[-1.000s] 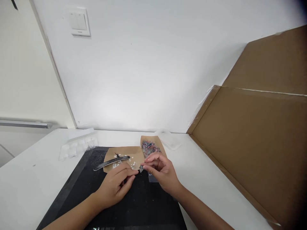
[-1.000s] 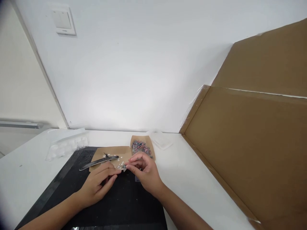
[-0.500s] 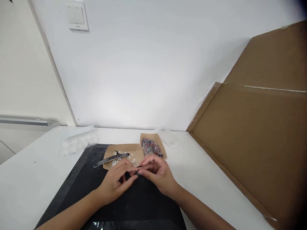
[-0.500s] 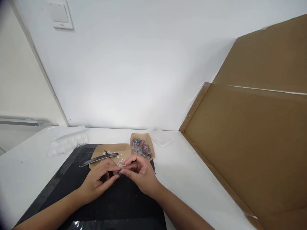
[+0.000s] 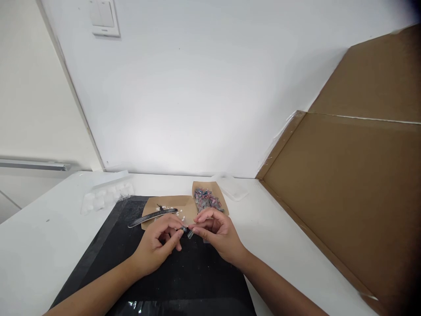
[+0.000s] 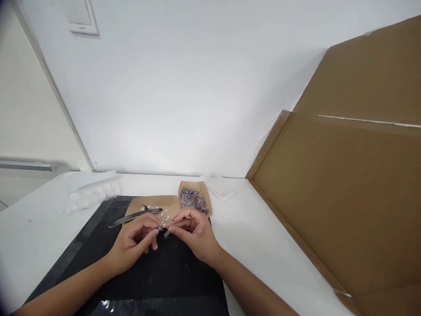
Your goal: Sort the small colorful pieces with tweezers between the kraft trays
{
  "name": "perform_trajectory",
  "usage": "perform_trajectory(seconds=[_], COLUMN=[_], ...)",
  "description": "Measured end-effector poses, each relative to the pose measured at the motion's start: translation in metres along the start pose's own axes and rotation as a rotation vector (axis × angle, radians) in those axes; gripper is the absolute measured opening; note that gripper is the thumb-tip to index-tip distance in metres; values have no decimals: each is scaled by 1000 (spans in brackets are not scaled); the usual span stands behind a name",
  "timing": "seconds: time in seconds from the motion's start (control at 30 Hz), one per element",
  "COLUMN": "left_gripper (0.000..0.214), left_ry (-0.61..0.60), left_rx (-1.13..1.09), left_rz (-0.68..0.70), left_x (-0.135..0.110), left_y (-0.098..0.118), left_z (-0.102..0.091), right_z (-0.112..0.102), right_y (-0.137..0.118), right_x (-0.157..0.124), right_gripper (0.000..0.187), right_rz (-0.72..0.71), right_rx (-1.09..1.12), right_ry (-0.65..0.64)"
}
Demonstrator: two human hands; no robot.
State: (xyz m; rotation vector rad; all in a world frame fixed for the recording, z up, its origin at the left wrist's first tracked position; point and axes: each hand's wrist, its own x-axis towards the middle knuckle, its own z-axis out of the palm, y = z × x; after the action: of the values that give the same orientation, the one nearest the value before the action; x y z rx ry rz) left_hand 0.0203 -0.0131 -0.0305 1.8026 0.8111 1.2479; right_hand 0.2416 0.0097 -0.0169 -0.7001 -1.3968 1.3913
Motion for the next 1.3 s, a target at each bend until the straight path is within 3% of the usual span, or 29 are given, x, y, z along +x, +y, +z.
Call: perform_trajectory(seconds=[0.37, 0.57, 0.73, 0.97, 1.3], left_gripper=[12, 14, 7, 6, 30], left_ry=[-35, -78, -174, -197, -132], left_rx=[92, 318, 391, 507, 607], left_rz=[-2, 129, 168, 227, 412], left_x=[-4, -4, -3, -2, 1], left_y=[-8, -9, -5, -4, -2], left_z=[-2, -4, -6, -9, -7], right_z=[0, 0, 0, -1, 1], right_y=[0, 3, 3, 10, 10], right_x=[1, 1, -1, 0, 0], right_gripper=[33, 33, 32, 28, 31], right_rz=[50, 61, 51, 38, 123], right_rx=[19, 34, 18, -8, 94], right_ry=[41, 43, 46, 35, 13])
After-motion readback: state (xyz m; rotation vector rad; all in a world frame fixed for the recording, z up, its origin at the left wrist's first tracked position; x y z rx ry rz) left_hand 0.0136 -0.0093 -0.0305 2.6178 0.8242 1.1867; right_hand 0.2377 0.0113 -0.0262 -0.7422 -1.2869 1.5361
